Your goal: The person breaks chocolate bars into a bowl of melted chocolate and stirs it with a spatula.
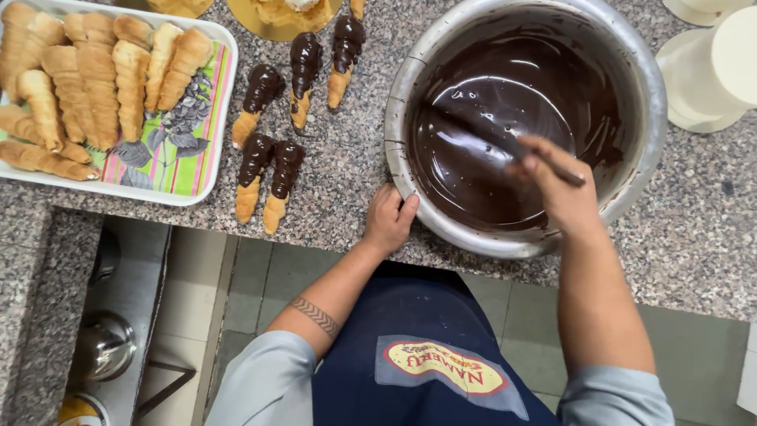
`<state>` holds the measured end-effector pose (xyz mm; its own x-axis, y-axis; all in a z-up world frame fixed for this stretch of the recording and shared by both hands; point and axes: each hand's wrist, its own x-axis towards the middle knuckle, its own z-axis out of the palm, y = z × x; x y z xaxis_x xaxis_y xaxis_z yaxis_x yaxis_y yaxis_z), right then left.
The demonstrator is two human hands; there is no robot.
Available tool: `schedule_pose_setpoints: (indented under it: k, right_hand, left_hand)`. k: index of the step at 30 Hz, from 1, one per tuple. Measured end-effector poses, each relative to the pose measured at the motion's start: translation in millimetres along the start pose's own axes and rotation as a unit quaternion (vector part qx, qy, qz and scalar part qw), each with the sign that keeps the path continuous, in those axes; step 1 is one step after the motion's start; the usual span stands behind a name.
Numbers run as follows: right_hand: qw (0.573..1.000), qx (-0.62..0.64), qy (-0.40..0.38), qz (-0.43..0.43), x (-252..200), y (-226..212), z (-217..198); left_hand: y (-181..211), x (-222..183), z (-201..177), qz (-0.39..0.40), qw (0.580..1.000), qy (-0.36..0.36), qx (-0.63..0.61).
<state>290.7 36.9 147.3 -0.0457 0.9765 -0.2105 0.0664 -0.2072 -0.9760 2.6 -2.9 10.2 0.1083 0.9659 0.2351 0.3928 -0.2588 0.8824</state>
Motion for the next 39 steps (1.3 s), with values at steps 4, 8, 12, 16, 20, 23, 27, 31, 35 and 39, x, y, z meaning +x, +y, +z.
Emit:
schedule_pose_setpoints:
  k: [4, 8, 12, 16, 20, 23, 27, 31, 35, 39]
  right_hand:
    - [0.997, -0.010, 0.063, -0.041, 10, -1, 12]
    - [0.989, -0.126, -0.070, -0.007, -10, -11, -17]
    - [0.961, -0.202, -0.188, 0.006, -35, -29, -74]
    - [0.955, -0.192, -0.224, 0.035, -47, -29, -109]
    - [0.969, -0.162, -0.187, -0.013, -34, -9, -81]
    - [0.989, -0.127, -0.076, 0.018, -20, 2, -43]
    - [0.998, -0.031, -0.005, -0.056, -3, 5, -9]
    - [0.985, -0.111, 0.088, -0.102, 4, 3, 1]
    - [0.984, -0.122, 0.093, -0.090, -5, -7, 2]
    - [0.981, -0.191, 0.023, -0.007, -36, -34, -13]
  left_hand:
    - [1, 2, -1, 0.005, 1.000, -0.006, 0.004]
    - [0, 0, -2, 0.009, 1.000, -0.006, -0.007]
    - [-1, 1, -1, 0.011, 1.000, -0.006, -0.002]
    - [0, 2, -1, 0.017, 1.000, -0.009, 0.006]
    - [1, 1, -3, 0.016, 1.000, -0.012, -0.002]
    - [2, 2, -2, 0.018, 1.000, -0.002, -0.017]
    - [3, 3, -3, 0.015, 1.000, -0.009, -0.016]
    - [2, 1, -3, 0.010, 1.000, -0.013, -0.012]
    - [2, 2, -3, 0.009, 1.000, -0.014, -0.002]
    - [4, 3, -4, 0.015, 1.000, -0.004, -0.013]
